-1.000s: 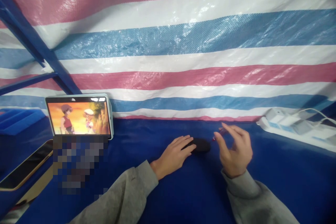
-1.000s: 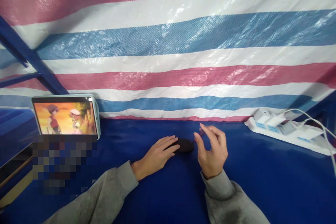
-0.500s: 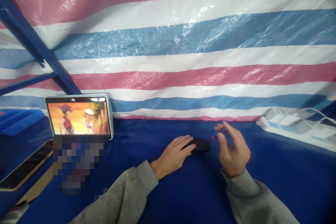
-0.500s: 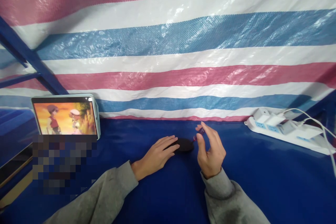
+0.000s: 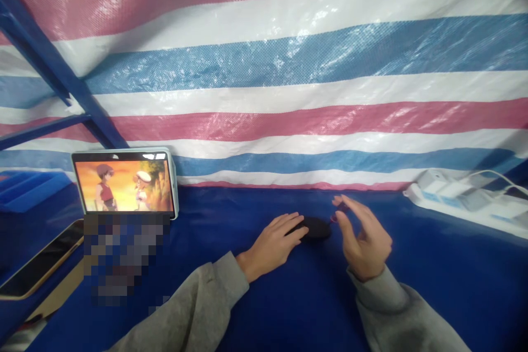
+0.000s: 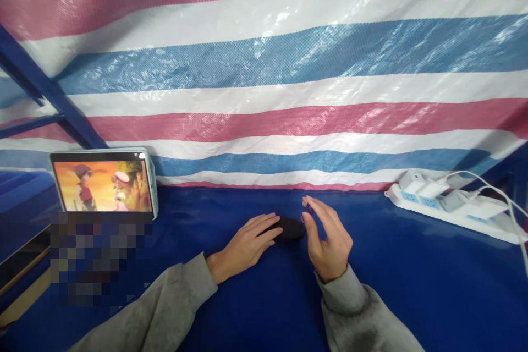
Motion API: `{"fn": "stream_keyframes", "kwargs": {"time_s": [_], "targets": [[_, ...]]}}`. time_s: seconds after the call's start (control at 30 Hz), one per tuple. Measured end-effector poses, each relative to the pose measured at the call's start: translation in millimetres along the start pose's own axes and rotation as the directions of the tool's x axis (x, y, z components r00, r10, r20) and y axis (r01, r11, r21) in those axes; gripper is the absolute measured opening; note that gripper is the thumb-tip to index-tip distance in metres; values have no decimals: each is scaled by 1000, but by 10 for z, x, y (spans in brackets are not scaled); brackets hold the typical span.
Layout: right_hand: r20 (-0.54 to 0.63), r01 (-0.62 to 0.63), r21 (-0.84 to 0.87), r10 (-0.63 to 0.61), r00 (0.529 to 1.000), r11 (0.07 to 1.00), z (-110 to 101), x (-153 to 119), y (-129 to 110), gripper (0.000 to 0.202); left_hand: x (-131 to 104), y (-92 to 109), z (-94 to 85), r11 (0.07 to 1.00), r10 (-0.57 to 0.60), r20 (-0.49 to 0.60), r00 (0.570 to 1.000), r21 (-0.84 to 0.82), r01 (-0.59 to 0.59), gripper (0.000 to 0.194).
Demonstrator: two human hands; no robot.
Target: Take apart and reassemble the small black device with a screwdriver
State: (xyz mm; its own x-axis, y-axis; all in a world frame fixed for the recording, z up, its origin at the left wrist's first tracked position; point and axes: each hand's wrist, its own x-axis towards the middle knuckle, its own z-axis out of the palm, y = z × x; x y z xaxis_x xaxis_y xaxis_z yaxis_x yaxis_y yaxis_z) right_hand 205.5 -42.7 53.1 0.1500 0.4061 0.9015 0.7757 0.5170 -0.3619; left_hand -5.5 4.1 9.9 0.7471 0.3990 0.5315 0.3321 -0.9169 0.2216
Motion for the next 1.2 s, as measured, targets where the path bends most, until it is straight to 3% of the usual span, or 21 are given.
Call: {"fn": "stream_keyframes", "kwargs": {"time_s": [0.2,0.37,0.53,0.67,0.83,0.93,1.2], "targets": [[-110,-49,-163,31,993,985,-14,23,-2,35,5,4,-3,1000,-3,11,1000,12,3,31],[-16,-29,-115,27,1000,993,-10,20,26,37,-1,3,-8,1000,-6,10,1000,0,6,31],[-66,-35,-98,28,997,995,-8,29,22,38,-8,-2,-1,1000,-9,12,1000,3,9,31],[20,-37,-51,38,999,998,-11,39,-6,43,-8,4,-6,1000,-9,9,1000,8,9,30],[-45,-61,-109,56,997,992,-14,31,-9,41,-2,11,-16,1000,-16,15,1000,11,16,31],[35,-70,-47,72,997,996,-14,21,15,44,-4,5,-8,1000,-15,22,1000,13,15,31],[56,-52,-82,57,997,995,-9,48,13,40,-6,0,-4,1000,-11,21,1000,20,10,31]]}}
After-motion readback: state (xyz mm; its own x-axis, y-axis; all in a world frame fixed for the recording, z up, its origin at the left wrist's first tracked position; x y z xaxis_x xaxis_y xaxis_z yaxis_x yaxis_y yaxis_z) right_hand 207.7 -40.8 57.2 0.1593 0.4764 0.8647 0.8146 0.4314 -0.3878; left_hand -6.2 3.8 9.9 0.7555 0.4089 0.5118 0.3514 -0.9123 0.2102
